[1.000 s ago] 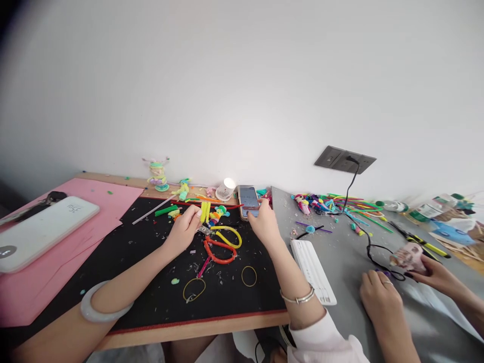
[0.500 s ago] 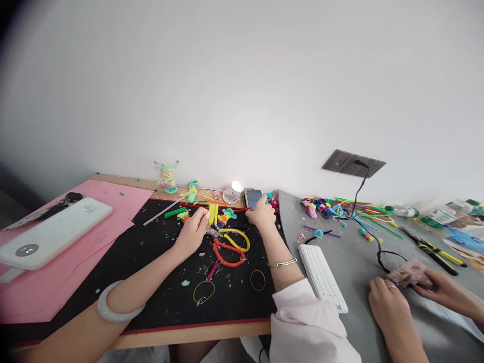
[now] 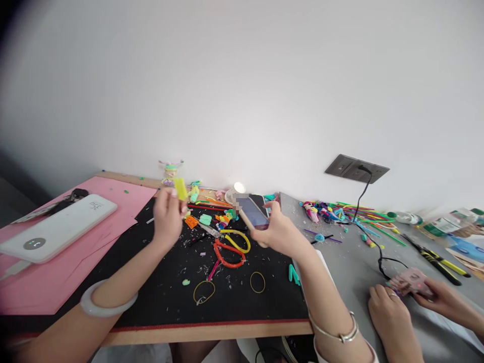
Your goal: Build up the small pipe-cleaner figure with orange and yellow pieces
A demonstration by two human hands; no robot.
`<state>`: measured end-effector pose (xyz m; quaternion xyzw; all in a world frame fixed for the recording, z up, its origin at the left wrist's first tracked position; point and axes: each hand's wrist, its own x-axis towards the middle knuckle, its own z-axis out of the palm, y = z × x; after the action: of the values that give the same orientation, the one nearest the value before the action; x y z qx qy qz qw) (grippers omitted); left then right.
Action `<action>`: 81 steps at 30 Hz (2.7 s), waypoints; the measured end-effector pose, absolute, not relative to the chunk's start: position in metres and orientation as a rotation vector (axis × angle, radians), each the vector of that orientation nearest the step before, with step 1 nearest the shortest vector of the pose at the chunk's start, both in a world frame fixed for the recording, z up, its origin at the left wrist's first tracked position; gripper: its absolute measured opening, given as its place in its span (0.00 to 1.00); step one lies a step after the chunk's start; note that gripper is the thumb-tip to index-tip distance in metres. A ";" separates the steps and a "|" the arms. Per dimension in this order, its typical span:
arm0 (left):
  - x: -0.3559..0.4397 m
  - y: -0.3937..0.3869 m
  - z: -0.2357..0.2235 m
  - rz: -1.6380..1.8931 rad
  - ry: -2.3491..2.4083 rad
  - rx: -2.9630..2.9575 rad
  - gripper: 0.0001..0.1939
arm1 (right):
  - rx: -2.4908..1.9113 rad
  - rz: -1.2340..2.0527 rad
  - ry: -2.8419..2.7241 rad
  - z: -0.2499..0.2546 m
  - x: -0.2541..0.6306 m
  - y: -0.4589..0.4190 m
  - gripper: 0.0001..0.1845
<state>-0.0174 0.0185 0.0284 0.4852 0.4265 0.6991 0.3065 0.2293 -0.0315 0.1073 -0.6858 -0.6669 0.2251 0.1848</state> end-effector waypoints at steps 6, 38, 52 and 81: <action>-0.063 0.013 0.083 2.307 0.826 1.087 0.10 | -1.641 0.537 -2.064 0.086 0.116 -0.019 0.34; -0.046 0.001 0.052 1.505 1.227 1.710 0.13 | -1.359 0.983 -1.787 0.049 0.140 0.000 0.09; 0.020 0.011 0.003 0.896 1.084 2.199 0.11 | -1.146 0.955 -1.551 -0.009 0.171 -0.006 0.12; 0.021 0.002 -0.001 0.861 0.972 1.974 0.09 | -1.247 0.754 -1.563 -0.014 0.175 -0.010 0.14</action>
<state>0.0214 0.0021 -0.0013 0.7729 0.3805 0.3370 0.3799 0.1752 -0.0095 -0.0143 -0.5116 -0.6409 0.3093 0.4815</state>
